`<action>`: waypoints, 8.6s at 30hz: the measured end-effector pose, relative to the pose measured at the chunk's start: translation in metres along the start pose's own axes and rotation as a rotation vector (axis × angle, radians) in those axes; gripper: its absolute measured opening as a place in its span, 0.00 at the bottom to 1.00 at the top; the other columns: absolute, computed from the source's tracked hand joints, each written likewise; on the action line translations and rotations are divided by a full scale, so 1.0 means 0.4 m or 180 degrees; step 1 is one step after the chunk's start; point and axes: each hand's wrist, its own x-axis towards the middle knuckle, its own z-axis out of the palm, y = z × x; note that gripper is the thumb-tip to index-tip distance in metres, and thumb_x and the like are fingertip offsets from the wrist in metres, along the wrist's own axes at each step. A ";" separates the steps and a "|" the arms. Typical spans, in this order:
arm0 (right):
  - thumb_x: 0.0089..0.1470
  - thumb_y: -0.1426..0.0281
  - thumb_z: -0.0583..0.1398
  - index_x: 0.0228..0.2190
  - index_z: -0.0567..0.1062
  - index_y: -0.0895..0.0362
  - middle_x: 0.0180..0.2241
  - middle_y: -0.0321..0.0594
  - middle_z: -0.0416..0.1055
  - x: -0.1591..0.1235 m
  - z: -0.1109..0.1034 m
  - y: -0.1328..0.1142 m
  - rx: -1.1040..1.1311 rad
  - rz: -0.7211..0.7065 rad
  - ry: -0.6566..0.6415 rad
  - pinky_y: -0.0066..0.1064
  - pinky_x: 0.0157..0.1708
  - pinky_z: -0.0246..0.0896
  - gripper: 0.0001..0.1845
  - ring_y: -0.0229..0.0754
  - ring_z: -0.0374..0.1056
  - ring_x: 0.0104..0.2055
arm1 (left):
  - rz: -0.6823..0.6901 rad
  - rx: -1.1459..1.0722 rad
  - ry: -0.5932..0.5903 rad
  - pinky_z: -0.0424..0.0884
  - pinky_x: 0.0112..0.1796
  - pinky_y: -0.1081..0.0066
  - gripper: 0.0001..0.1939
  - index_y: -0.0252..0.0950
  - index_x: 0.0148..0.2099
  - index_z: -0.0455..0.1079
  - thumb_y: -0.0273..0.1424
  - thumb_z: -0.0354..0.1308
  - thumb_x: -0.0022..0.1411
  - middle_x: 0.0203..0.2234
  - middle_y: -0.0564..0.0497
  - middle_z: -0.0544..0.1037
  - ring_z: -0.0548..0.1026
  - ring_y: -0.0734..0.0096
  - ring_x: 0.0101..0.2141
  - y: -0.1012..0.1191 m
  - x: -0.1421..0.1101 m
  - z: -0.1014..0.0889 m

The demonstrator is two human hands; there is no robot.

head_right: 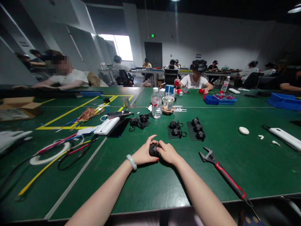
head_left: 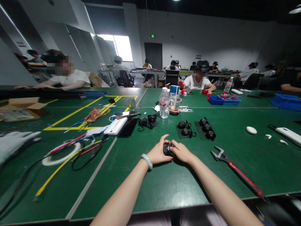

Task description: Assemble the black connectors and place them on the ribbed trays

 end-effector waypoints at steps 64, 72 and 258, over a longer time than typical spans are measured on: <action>0.55 0.68 0.41 0.33 0.63 0.57 0.28 0.38 0.67 0.050 0.017 0.061 -0.0414 -0.0181 0.0427 0.25 0.28 0.49 0.14 0.37 0.61 0.28 | -0.0001 0.0386 0.0620 0.66 0.37 0.68 0.33 0.35 0.49 0.53 0.25 0.57 0.37 0.34 0.51 0.67 0.68 0.70 0.33 -0.067 0.069 0.044; 0.55 0.65 0.42 0.29 0.62 0.57 0.28 0.37 0.63 0.031 0.027 0.048 -0.0373 -0.0688 0.0264 0.26 0.31 0.52 0.13 0.35 0.58 0.30 | -0.0050 0.0316 0.0473 0.64 0.39 0.67 0.34 0.34 0.51 0.50 0.25 0.56 0.39 0.37 0.48 0.65 0.67 0.69 0.36 -0.057 0.007 0.034; 0.39 0.73 0.59 0.34 0.62 0.58 0.35 0.41 0.62 -0.002 0.023 0.009 -0.0425 -0.1686 0.0486 0.32 0.37 0.56 0.16 0.40 0.59 0.39 | 0.0200 0.0202 -0.0168 0.63 0.40 0.65 0.37 0.36 0.54 0.42 0.27 0.56 0.44 0.39 0.48 0.63 0.65 0.69 0.39 -0.052 -0.043 -0.013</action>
